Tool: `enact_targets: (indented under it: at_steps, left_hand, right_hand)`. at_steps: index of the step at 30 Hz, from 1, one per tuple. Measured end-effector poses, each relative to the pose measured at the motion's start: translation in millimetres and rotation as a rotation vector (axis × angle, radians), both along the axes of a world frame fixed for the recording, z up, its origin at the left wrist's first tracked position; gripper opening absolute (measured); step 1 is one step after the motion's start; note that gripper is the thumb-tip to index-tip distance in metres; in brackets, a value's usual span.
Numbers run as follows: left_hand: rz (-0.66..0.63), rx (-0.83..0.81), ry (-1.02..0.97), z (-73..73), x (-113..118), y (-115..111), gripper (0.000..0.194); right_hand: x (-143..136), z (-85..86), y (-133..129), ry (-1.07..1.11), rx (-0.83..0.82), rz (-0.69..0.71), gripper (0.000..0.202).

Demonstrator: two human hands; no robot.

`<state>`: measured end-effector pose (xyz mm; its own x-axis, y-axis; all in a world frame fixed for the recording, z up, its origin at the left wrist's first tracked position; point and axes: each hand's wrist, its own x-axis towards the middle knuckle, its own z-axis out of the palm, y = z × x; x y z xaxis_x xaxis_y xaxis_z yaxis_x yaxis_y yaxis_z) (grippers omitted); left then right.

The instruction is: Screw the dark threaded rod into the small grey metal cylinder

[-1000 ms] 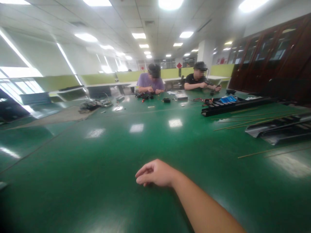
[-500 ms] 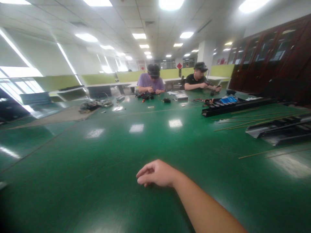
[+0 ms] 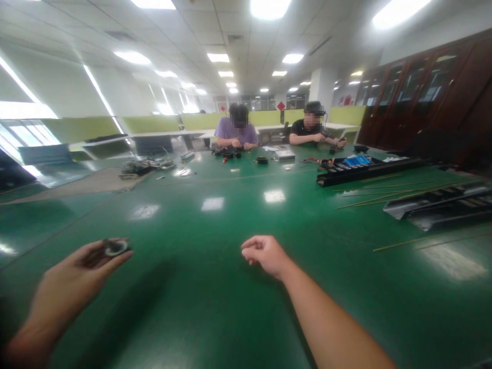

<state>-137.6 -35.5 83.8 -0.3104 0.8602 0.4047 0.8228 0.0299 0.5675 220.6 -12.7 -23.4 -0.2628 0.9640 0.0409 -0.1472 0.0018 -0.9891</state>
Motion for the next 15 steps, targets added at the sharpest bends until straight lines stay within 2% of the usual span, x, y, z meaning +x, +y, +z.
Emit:
enact_targets:
  at_steps: [3, 6, 8, 12, 15]
  left_hand:
    - [-0.249, -0.07, -0.116, -17.7, 44.6, 19.5, 0.053]
    - [-0.45, -0.11, -0.247, -36.2, 87.4, 27.8, 0.051]
    - [-0.554, -0.12, -0.307, -49.7, 106.0, 28.1, 0.046]
    - [-0.688, -0.111, -0.198, -72.8, 114.6, 21.8, 0.03]
    - [-0.756, -0.067, -0.056, -79.0, 107.3, 18.7, 0.026]
  right_hand:
    - [-5.3, -4.7, 6.9, -0.022, 0.048, -0.08, 0.024]
    - [-11.0, -4.3, 6.7, -0.069, 0.081, -0.029, 0.022]
    - [-11.4, -2.7, 5.3, -0.081, 0.089, 0.013, 0.023]
    - [-10.4, -2.2, 5.1, -0.05, 0.067, 0.028, 0.024]
    - [-15.3, -5.5, 5.1, -0.076, 0.047, 0.016, 0.033]
